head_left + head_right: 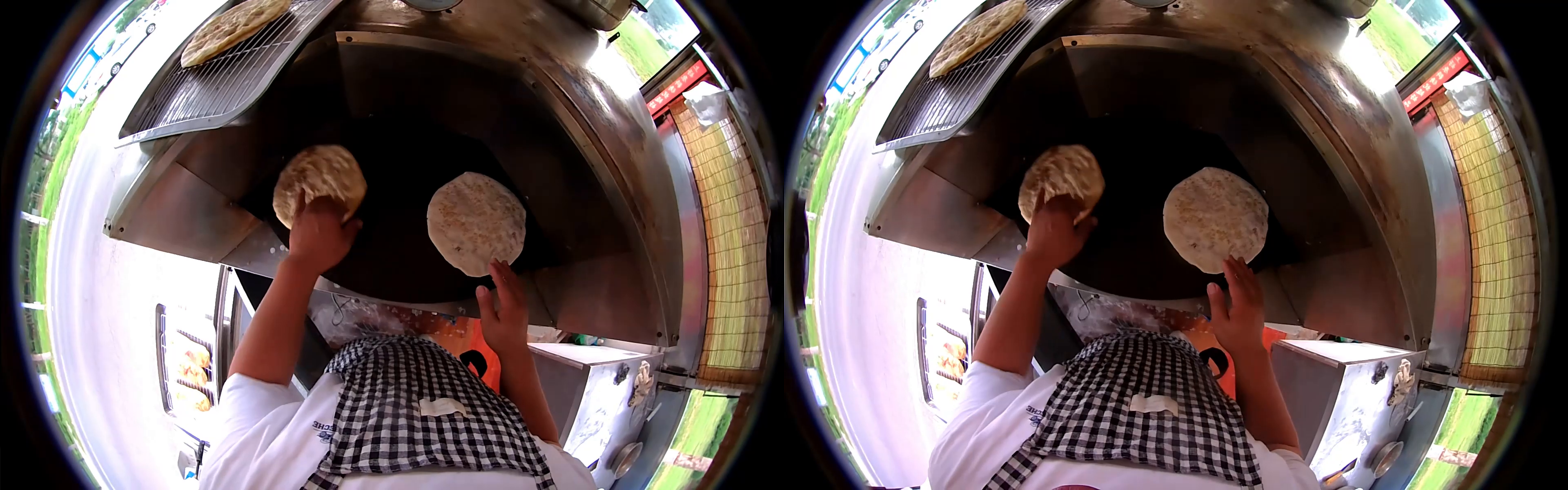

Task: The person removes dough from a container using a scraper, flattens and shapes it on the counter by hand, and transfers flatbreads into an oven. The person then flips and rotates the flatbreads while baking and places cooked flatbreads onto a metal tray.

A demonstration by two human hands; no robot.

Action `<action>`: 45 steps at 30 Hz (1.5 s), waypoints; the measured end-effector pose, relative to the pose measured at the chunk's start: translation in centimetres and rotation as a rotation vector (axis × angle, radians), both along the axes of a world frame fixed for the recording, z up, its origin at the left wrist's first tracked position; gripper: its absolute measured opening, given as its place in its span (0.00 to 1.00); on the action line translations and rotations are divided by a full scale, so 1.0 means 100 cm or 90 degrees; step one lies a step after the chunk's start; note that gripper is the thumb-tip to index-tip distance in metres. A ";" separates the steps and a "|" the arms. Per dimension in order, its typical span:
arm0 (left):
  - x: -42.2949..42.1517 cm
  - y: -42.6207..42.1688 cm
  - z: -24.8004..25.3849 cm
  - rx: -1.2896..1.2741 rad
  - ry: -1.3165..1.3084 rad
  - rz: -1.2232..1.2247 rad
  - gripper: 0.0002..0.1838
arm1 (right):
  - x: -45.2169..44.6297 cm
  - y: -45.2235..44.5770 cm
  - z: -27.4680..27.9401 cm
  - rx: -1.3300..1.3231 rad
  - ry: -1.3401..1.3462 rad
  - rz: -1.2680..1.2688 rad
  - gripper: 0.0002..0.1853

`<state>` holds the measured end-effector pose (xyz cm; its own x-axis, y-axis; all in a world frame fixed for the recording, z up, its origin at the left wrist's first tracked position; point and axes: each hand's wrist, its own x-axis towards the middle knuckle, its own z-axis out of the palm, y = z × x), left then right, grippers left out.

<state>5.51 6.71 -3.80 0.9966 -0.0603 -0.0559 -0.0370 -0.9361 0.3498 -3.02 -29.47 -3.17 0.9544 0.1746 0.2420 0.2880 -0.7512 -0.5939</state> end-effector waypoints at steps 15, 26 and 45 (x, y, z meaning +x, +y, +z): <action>-0.129 0.004 -0.025 -0.049 -0.302 -0.193 0.13 | 0.002 0.026 0.006 0.105 -0.004 0.033 0.19; -0.096 0.003 0.078 -0.217 -0.426 -0.191 0.12 | -0.001 0.031 0.008 0.115 0.008 0.041 0.19; -0.084 0.061 0.239 -0.794 -0.556 -0.098 0.09 | 0.004 0.030 0.022 0.159 -0.022 0.010 0.18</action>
<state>-2.84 12.81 20.05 0.6696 0.2745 0.6901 -0.7093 -0.0394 0.7038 -2.58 -26.50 -0.98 0.9426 0.1200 0.3115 0.3215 -0.5781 -0.7499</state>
